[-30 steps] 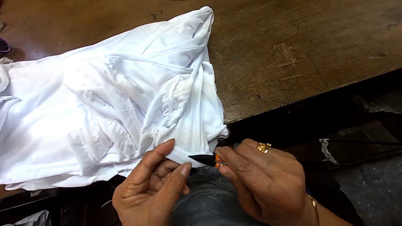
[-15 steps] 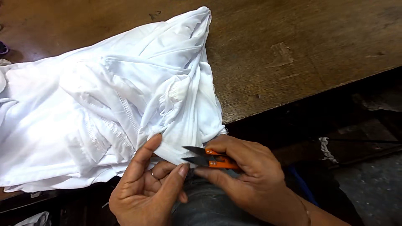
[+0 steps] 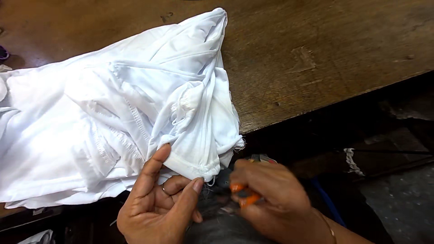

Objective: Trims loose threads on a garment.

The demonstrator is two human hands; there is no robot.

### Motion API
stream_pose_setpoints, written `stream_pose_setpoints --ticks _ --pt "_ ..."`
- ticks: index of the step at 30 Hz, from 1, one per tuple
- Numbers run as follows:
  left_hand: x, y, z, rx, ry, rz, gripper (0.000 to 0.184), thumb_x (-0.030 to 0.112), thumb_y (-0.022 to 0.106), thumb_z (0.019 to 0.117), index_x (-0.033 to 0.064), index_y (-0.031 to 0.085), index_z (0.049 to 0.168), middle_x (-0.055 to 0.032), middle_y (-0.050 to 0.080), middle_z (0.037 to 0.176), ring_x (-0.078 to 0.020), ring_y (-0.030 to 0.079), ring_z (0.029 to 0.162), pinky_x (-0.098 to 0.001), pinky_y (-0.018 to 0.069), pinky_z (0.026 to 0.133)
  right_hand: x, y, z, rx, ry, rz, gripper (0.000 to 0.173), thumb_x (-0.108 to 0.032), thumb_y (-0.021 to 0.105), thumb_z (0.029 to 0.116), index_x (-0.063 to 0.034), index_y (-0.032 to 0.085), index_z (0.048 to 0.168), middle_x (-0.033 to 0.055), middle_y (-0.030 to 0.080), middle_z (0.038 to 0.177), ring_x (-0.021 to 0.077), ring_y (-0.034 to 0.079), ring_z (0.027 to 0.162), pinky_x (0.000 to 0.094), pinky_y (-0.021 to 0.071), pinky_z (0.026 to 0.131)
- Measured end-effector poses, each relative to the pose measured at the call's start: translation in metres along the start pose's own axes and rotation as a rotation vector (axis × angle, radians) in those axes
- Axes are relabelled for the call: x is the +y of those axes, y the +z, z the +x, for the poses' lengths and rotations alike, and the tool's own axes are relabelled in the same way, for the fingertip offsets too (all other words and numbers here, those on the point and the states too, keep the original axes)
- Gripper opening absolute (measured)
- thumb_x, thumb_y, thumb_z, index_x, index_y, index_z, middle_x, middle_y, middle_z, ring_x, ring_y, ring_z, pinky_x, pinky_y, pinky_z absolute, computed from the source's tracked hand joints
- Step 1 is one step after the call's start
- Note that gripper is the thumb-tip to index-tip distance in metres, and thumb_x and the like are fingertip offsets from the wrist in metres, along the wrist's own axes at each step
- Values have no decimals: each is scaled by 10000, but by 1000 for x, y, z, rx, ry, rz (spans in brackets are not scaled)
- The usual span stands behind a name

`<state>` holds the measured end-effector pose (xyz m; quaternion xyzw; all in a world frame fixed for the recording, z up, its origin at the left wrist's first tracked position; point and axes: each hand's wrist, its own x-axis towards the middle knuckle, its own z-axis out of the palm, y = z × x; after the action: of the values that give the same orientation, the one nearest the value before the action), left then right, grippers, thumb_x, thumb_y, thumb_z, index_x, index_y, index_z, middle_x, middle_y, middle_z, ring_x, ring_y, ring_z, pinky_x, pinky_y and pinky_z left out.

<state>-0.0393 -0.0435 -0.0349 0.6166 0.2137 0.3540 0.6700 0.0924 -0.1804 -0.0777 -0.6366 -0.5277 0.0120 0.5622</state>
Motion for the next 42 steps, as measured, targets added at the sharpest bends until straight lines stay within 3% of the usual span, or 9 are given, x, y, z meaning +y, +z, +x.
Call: stream_pose_setpoints --ticks 3,6,10,16,26,32,35,37,42 --pt "4 0 0 -22 -7 -18 642 -104 758 813 6 544 1408 -163 730 1098 -129 654 530 -230 568 429 3 3 14 127 -5 -40 201 -135 771 851 -56 649 989 -19 638 863 11 610 786 143 533 680" --pt "6 2 -2 -22 54 50 647 -95 750 824 35 533 1420 -123 732 1119 -122 675 569 -221 588 469 1 11 18 115 57 243 247 -53 753 834 -7 669 1062 15 685 923 28 652 805 160 578 686" --pt "4 4 -1 -3 179 175 654 -80 773 810 33 539 1410 -95 673 1263 -140 706 653 -247 624 512 2 -4 17 9 118 269 351 -317 483 1089 -29 638 1217 -14 654 975 8 608 819 170 534 685" --pt "3 6 1 3 241 272 662 -37 793 802 49 553 1413 -61 636 1301 -123 709 685 -252 646 572 -3 -19 13 24 -49 -277 356 -272 435 1099 -44 708 1078 -2 596 802 54 555 722 193 437 603" --pt "1 6 -2 1 280 358 673 -26 799 801 44 548 1422 -58 624 1293 -117 705 680 -253 651 576 -7 -17 10 51 -93 -449 329 -269 485 1072 -55 727 1009 2 555 716 96 506 658 239 368 555" --pt "6 5 2 -6 202 231 642 -47 793 795 28 577 1395 -72 645 1249 -139 706 679 -271 653 574 2 -11 11 132 174 284 283 -302 503 1091 -66 659 1096 -31 618 886 -10 541 691 140 466 587" --pt "13 5 5 -44 171 195 636 -76 763 818 -9 543 1411 -93 660 1233 -179 736 762 -321 678 696 2 3 14 114 152 229 315 -333 742 930 -116 588 1099 -61 581 909 -28 555 763 128 495 635" --pt "18 7 7 -76 172 194 614 -93 742 836 -18 540 1412 -106 664 1256 -203 749 830 -347 679 765 0 17 21 140 128 187 310 -200 805 863 -70 613 1068 -20 615 898 12 599 774 159 535 641" --pt "25 -1 30 -149 395 502 460 56 752 876 84 653 1324 -16 693 1202 -149 725 968 -305 652 832 -1 19 42 194 181 469 151 53 672 870 20 682 1017 37 670 890 55 644 761 177 574 652"
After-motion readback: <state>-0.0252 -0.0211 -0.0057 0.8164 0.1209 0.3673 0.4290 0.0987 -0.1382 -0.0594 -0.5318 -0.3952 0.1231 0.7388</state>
